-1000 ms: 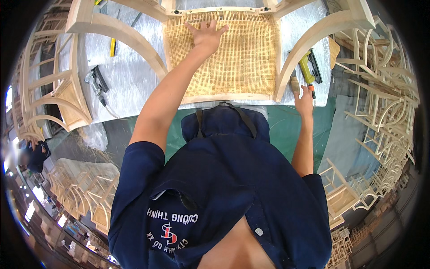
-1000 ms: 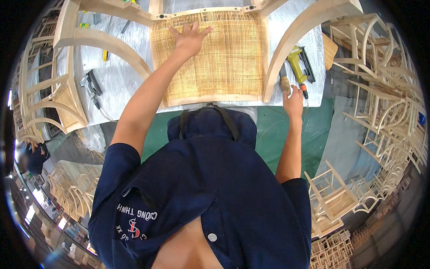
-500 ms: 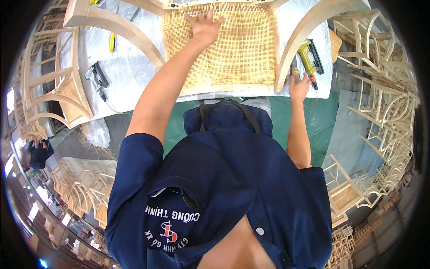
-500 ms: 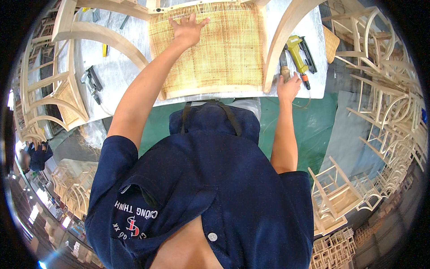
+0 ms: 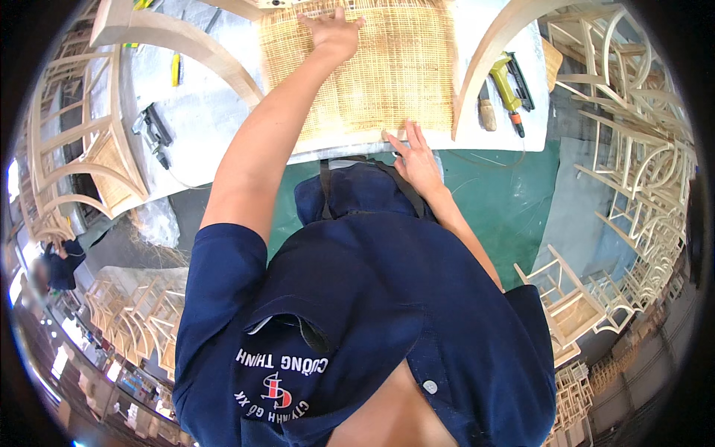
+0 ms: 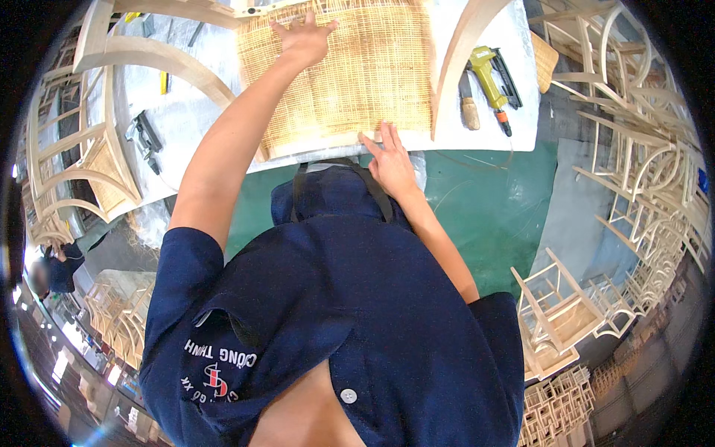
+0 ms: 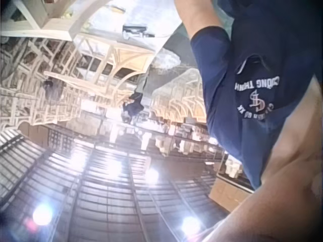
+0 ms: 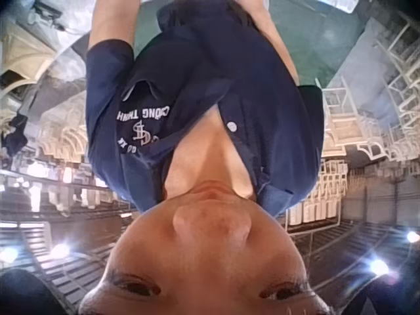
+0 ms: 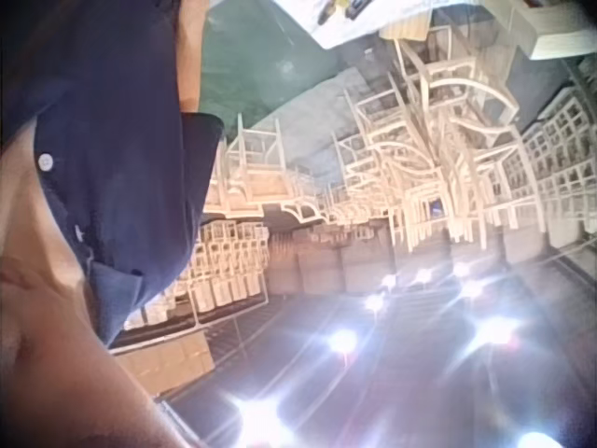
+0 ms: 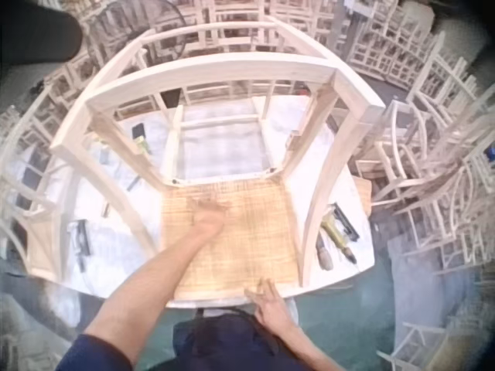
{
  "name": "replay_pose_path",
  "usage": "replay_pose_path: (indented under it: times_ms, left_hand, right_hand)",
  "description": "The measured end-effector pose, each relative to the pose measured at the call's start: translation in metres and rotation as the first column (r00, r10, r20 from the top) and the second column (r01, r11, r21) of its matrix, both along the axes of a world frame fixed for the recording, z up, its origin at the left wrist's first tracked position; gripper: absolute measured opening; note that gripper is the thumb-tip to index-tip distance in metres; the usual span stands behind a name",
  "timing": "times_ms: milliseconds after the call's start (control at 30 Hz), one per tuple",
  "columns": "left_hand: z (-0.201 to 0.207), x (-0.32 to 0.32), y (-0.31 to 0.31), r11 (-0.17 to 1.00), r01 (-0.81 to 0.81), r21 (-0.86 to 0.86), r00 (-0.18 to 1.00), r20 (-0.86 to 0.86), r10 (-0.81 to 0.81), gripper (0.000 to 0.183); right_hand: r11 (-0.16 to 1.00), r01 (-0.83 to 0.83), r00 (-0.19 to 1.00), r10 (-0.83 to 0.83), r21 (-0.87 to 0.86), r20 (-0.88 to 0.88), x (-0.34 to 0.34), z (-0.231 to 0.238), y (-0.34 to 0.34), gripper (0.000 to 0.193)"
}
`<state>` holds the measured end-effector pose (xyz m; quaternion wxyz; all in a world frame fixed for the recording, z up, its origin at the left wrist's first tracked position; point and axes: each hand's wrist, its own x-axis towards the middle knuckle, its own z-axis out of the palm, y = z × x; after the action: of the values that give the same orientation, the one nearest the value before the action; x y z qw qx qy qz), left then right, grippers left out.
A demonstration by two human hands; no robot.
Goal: The person assembles a wooden chair by attaching a woven seat to the frame. They use a staple gun to secure the seat, a hammer to adjust it, and a utility knife to trim excess material. The person then moves the completed chair to a stack.
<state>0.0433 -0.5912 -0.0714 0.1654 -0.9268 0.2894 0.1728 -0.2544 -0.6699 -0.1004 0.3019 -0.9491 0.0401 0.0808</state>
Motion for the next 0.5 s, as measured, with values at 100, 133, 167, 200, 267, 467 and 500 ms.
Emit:
replay_pose_path:
  times_ms: [100,133,167,200,267,467,500]
  left_hand:
    - [0.003,-0.001,0.0,1.0,-0.006,0.009,1.0,-0.001,0.006,0.082]
    - [0.005,-0.002,-0.001,1.0,0.0,0.011,1.0,0.004,0.0,0.082]
    - [0.008,-0.002,-0.003,1.0,0.004,0.012,1.0,-0.009,-0.004,0.082]
    - [0.011,-0.003,-0.005,1.0,0.008,0.013,1.0,-0.022,-0.007,0.082]
    - [0.01,-0.003,-0.002,1.0,0.008,0.01,1.0,-0.022,-0.007,0.083]
    - [0.008,0.0,0.0,1.0,0.002,0.011,0.999,-0.032,-0.002,0.086]
    - [0.006,0.001,0.003,1.0,-0.003,-0.005,1.0,-0.023,0.003,0.086]
  right_hand:
    - [0.987,0.032,0.993,-0.049,-0.16,-0.104,0.002,0.001,0.001,0.071]
    - [0.985,0.049,0.989,-0.071,-0.165,-0.13,0.002,-0.002,0.002,0.073]
    - [0.983,0.065,0.984,-0.092,-0.169,-0.156,0.003,-0.004,0.002,0.075]
    - [0.979,0.07,0.981,-0.102,-0.194,-0.162,0.003,-0.006,0.002,0.075]
    - [0.969,0.068,0.979,-0.11,-0.239,-0.17,0.005,-0.009,0.003,0.075]
    - [0.935,0.009,0.939,-0.13,-0.354,-0.319,0.015,-0.005,0.01,0.069]
    - [0.931,0.001,0.934,-0.132,-0.366,-0.332,0.019,-0.003,0.011,0.068]
